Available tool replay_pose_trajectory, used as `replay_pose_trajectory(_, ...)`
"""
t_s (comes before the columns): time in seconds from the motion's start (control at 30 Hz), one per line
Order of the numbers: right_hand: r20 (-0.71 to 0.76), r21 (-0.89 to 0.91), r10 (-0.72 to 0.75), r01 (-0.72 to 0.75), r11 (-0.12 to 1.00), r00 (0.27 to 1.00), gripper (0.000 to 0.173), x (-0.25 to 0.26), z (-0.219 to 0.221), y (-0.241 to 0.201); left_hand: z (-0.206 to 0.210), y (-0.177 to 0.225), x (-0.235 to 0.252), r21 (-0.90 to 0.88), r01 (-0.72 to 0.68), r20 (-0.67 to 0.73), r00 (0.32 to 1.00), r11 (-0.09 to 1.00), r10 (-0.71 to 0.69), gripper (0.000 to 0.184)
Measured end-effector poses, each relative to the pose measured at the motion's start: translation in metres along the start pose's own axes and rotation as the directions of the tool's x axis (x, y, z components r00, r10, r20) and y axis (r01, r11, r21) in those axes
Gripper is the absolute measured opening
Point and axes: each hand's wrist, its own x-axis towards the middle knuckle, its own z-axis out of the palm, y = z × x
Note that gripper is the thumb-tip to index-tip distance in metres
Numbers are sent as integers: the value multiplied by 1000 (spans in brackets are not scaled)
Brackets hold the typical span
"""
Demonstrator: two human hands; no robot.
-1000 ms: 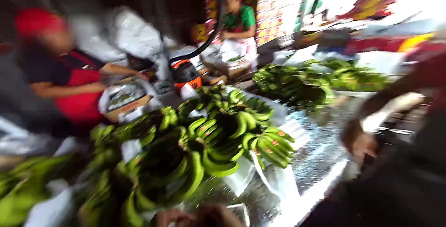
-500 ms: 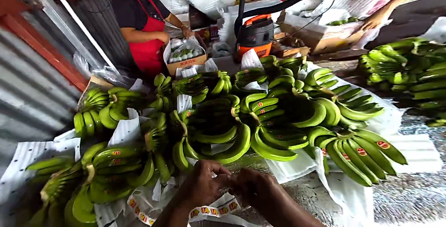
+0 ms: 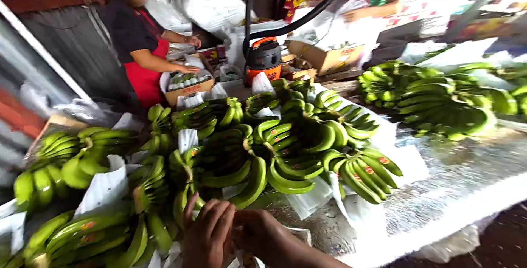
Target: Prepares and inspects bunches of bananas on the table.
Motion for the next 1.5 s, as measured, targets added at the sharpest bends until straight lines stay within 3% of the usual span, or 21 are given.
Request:
replay_pose_trajectory(0.17,99,-321,-42,72,944,994,32,20,-9,-14,-33,-18,6,-228,127,223,972,965,-75,28)
replay_pose_trajectory(0.3,137,-658,-247,274,701,959,40,32,3,-25,-67,-50,22,-445,438,438,867,781,-237,19)
replay_pose_trajectory(0.4,189,-740,-326,353,573,926,44,51,22,-42,-86,-85,26,-526,523,549,811,671,-203,20)
replay_pose_trajectory(0.6,369,-707,-194,411,576,909,52,112,50,-65,-112,-157,31,-533,667,737,668,520,-102,15)
replay_pose_trajectory(0.67,335,-676,-173,364,640,926,49,132,61,-65,-116,-185,29,-570,671,715,689,475,-115,12)
replay_pose_trajectory(0.73,288,-595,-124,278,754,950,48,154,67,-60,-122,-217,34,-570,650,629,739,502,-242,9)
replay_pose_trajectory(0.8,256,-467,-63,180,866,965,37,174,65,-55,-127,-265,49,-452,669,499,738,590,-454,10)
replay_pose_trajectory(0.83,240,-405,-46,143,903,970,31,183,61,-56,-126,-297,57,-338,710,446,698,617,-560,13)
replay_pose_trajectory(0.9,151,-274,-25,67,959,988,26,199,50,-72,-114,-372,66,-131,805,391,578,579,-716,18)
replay_pose_trajectory(1.0,21,43,-146,145,988,989,29,231,26,-82,-77,-475,66,180,883,407,335,434,-850,24)
replay_pose_trajectory(1.07,-33,181,-183,186,966,983,33,253,16,-80,-45,-526,57,380,844,435,199,379,-878,27)
replay_pose_trajectory(1.17,-58,193,-89,98,976,994,33,274,16,-72,-3,-564,46,607,721,445,39,333,-895,32)
replay_pose_trajectory(1.3,-30,157,69,-63,986,997,29,295,18,-49,37,-575,37,790,549,350,-43,271,-936,37)
replay_pose_trajectory(1.5,-22,174,185,-178,969,983,35,317,15,-18,63,-579,23,905,351,272,-40,242,-961,27)
